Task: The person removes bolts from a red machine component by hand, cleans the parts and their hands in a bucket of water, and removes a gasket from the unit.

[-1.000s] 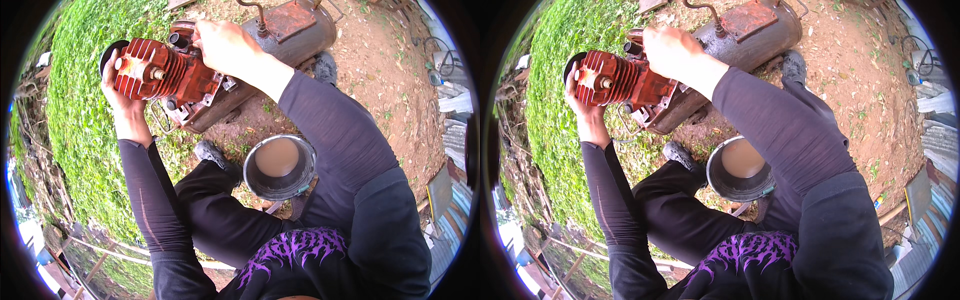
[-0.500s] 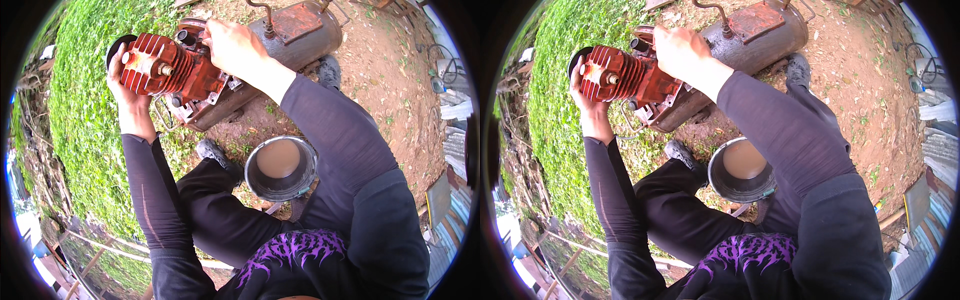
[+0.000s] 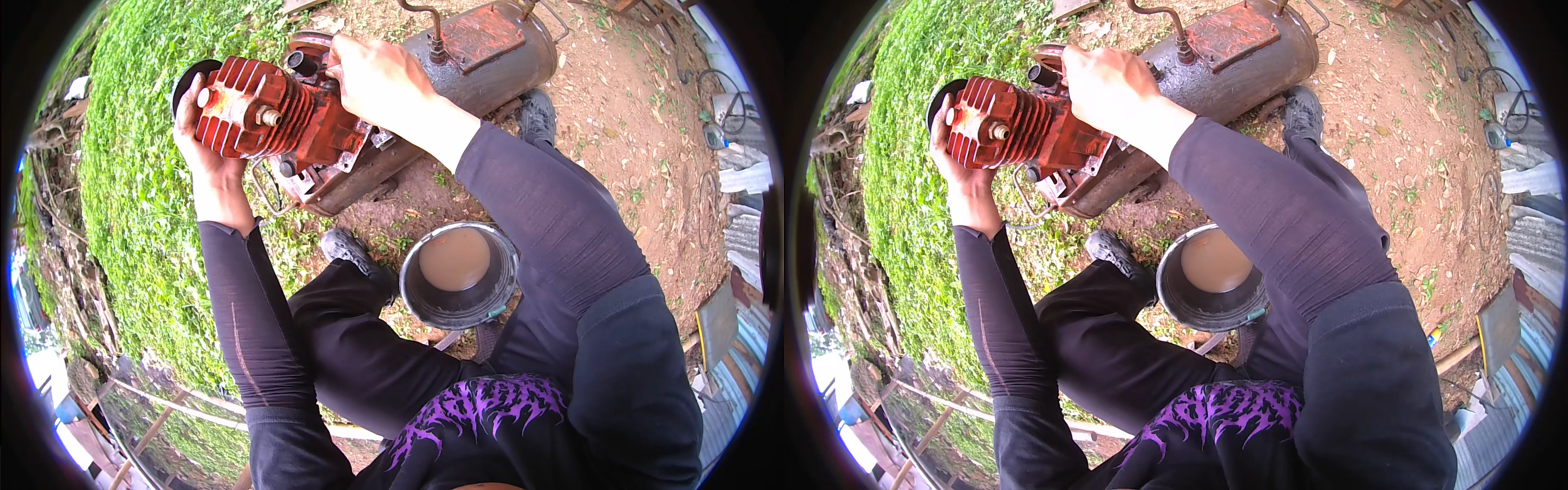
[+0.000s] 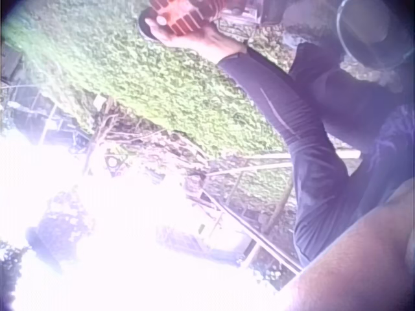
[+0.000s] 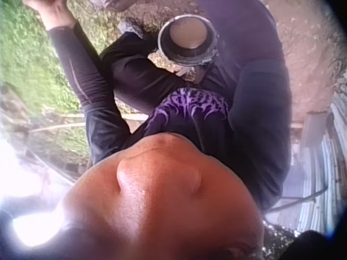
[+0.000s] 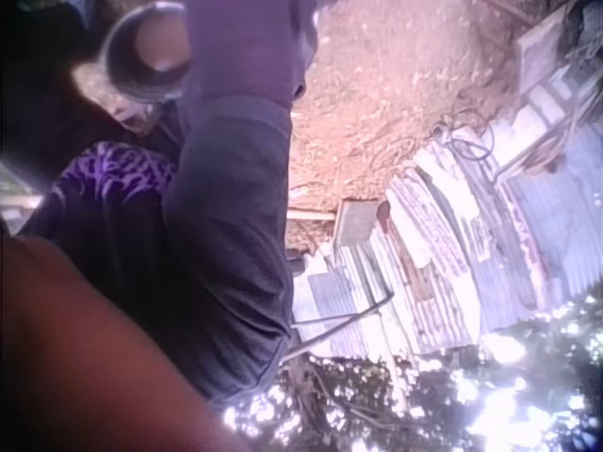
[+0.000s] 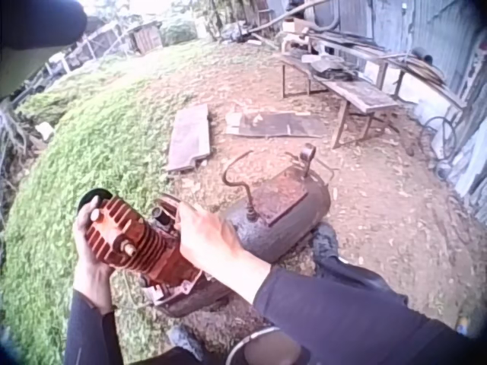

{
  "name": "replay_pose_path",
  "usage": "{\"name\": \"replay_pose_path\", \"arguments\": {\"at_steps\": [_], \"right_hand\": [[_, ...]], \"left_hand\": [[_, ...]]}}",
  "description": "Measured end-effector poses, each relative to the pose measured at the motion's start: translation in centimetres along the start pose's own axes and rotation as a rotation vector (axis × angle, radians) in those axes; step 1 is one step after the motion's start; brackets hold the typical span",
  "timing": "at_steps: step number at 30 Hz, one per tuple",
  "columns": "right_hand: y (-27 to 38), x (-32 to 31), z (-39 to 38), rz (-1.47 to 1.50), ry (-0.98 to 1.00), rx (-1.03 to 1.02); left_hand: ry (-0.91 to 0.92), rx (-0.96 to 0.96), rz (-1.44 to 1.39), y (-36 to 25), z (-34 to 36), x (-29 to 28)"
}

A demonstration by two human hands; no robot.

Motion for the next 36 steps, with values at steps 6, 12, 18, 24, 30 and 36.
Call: {"name": "replay_pose_path", "arguments": {"at_steps": [6, 12, 18, 24, 30, 36], "right_hand": [[1.2, 0.2, -0.4, -0.003, 0.044, -0.041], [1.3, -0.3, 0.3, -0.013, 0.028, -0.028], [1.3, 0.1, 0.2, -0.050, 0.017, -0.039], [1.0, 0.1, 0.2, -0.034, 0.059, 0.032], [0.6, 0.3, 0.5, 0.017, 0.101, 0.045], [0.9, 0.7, 0.4, 0.013, 0.095, 0.073]], "left_hand": [[0.031, 0.010, 0.008, 0.2, 0.5, -0.3], [0.017, 0.041, -0.015, 0.0, 0.9, -0.7], [0.043, 0.000, -0.056, 0.3, 0.8, -0.3], [0.048, -0.008, -0.041, 0.2, 0.8, -0.5], [0.056, -0.012, 0.005, 0.1, 1.2, -0.9], [0.037, 0.036, 0.039, 0.0, 0.8, -0.4]]}}
Point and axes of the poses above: each hand's wrist, its own z-axis towards the middle knuckle, its own x-axis out of the palm, y = z × x, the point moved 9 cm from there along z, towards the middle knuckle, and after that the axes turned 4 degrees about -z, right-handed, at the moved point
